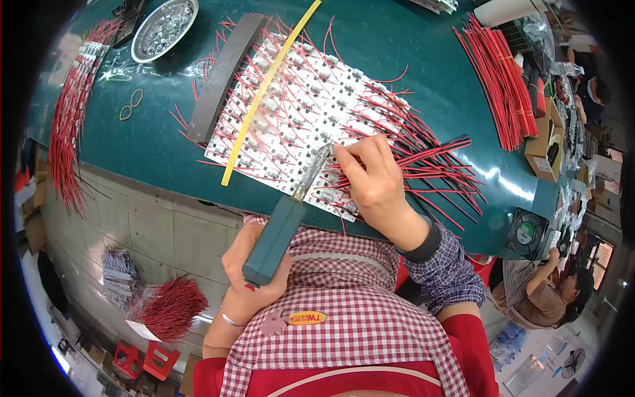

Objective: The person solders wires onto LED light strips using a soldering iron and solder from a reel.

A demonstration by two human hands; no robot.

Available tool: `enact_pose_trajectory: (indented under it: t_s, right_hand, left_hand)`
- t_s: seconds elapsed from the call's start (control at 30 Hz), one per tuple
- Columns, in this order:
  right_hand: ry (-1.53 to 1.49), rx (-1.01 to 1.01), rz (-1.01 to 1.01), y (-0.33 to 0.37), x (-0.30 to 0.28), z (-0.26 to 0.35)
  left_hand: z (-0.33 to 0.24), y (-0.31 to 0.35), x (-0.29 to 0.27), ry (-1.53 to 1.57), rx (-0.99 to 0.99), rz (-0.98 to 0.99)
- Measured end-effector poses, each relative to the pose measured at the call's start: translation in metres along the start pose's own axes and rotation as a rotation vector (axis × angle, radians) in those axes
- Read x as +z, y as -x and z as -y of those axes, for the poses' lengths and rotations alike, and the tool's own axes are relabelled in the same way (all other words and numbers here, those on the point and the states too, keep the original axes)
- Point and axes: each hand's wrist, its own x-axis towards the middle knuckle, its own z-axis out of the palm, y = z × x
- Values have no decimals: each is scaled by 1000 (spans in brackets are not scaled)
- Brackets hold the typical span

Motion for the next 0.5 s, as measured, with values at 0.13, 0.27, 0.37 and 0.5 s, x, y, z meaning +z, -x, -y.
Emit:
enact_pose_trajectory:
  t_s: [0.13,0.27,0.37,0.5]
  right_hand:
    - [25,-20,27,-2,-3,-1]
    - [33,-32,54,-2,-3,-2]
    - [48,-30,50,0,-3,-2]
    - [50,-9,40,-1,-5,-1]
  left_hand:
    - [1,1,-2,-7,15,-1]
    - [22,21,-6,-115,24,19]
    - [21,25,-6,-55,-70,-28]
    - [22,26,-7,-72,-9,-23]
